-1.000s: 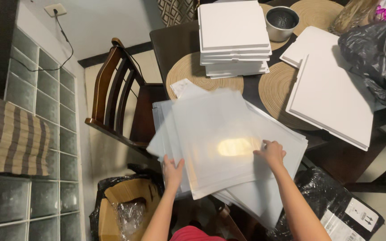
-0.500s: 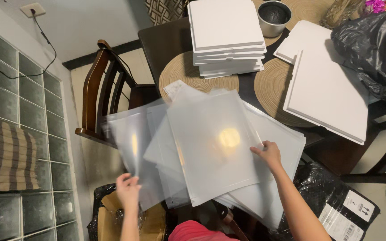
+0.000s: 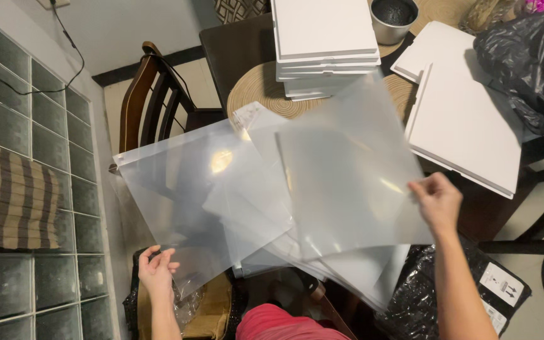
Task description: The person removes square boards from plastic sleeves by hand, stacks the boards on a table, and places the empty plastic sleeves and bubble wrap into a bin on the floor.
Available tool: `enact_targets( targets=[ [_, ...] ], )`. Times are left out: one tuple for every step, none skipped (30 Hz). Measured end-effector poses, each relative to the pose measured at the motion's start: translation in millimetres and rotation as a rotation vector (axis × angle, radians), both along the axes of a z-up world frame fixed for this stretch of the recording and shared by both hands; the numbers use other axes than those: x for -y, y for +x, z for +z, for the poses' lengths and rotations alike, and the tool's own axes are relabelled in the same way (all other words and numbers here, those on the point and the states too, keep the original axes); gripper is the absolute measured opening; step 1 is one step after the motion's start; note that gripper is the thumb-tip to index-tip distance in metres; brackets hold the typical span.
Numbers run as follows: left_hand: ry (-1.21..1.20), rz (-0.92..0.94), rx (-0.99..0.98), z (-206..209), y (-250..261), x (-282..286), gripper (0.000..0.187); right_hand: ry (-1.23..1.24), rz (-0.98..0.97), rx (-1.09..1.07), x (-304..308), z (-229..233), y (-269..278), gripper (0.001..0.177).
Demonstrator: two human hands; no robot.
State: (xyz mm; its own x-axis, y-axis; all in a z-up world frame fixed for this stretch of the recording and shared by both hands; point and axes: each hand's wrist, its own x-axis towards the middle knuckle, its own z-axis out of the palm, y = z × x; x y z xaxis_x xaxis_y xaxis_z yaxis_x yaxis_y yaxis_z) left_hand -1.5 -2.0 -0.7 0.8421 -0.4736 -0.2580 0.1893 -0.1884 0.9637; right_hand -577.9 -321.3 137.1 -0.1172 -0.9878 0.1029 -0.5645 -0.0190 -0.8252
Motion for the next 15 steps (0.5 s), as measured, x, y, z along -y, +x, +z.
enact_targets(
  targets=[
    [-0.012,-0.004,-0.003,-0.5,-1.8,2.3,0.029,-0.087,0.005,0.072,-6.4,20.6,-6.7,0.016],
    [-0.024,-0.011,-0.007,-0.6,-4.1,5.0,0.029,-0.175,0.009,0.143,-12.8,39.9,-15.4,0.015],
    [-0.023,-0.017,-0.009,0.2,-6.5,7.6,0.029,-0.265,0.05,0.28,-17.9,58.5,-25.2,0.016],
    [-0.03,-0.025,-0.02,1.5,-9.2,12.7,0.029,-0.358,0.093,0.418,-22.4,74.9,-34.1,0.018],
    [-0.037,-0.032,-0.032,3.3,-12.5,18.6,0.029,-0.454,0.109,0.445,-28.6,88.2,-41.3,0.018],
    [-0.039,-0.037,-0.035,5.0,-17.2,25.0,0.029,-0.551,0.129,0.472,-34.2,100.4,-48.5,0.019],
    [-0.041,-0.046,-0.069,6.4,-22.9,32.2,0.03,-0.554,0.125,0.467,-39.3,111.9,-56.5,0.019],
    [-0.042,-0.054,-0.1,8.0,-28.5,38.4,0.031,-0.613,0.07,0.502,-44.0,121.4,-64.2,0.018],
    [-0.043,-0.057,-0.101,8.0,-37.1,45.6,0.031,-0.675,0.017,0.535,-47.6,127.7,-70.2,0.017],
    [-0.057,-0.088,-0.114,6.7,-48.0,53.7,0.033,-0.676,0.014,0.535,-50.0,131.3,-75.6,0.017],
    [-0.072,-0.119,-0.127,4.1,-59.7,61.7,0.034,-0.63,-0.07,0.532,-51.8,134.2,-82.5,0.014],
    [-0.013,-0.14,-0.157,-0.8,-72.9,72.4,0.038,-0.584,-0.153,0.529,-53.0,133.8,-88.6,0.013],
    [0.047,-0.16,-0.186,-7.3,-86.7,80.0,0.041,-0.587,-0.157,0.529,-52.6,129.6,-92.7,0.013],
    [0.001,-0.182,-0.175,-16.3,-103.5,86.2,0.042,-0.614,-0.132,0.669,-50.5,123.3,-96.6,0.007],
    [-0.045,-0.204,-0.165,-25.5,-117.9,92.6,0.043,-0.64,-0.106,0.809,-48.8,115.4,-101.0,0.014]
  ],
)
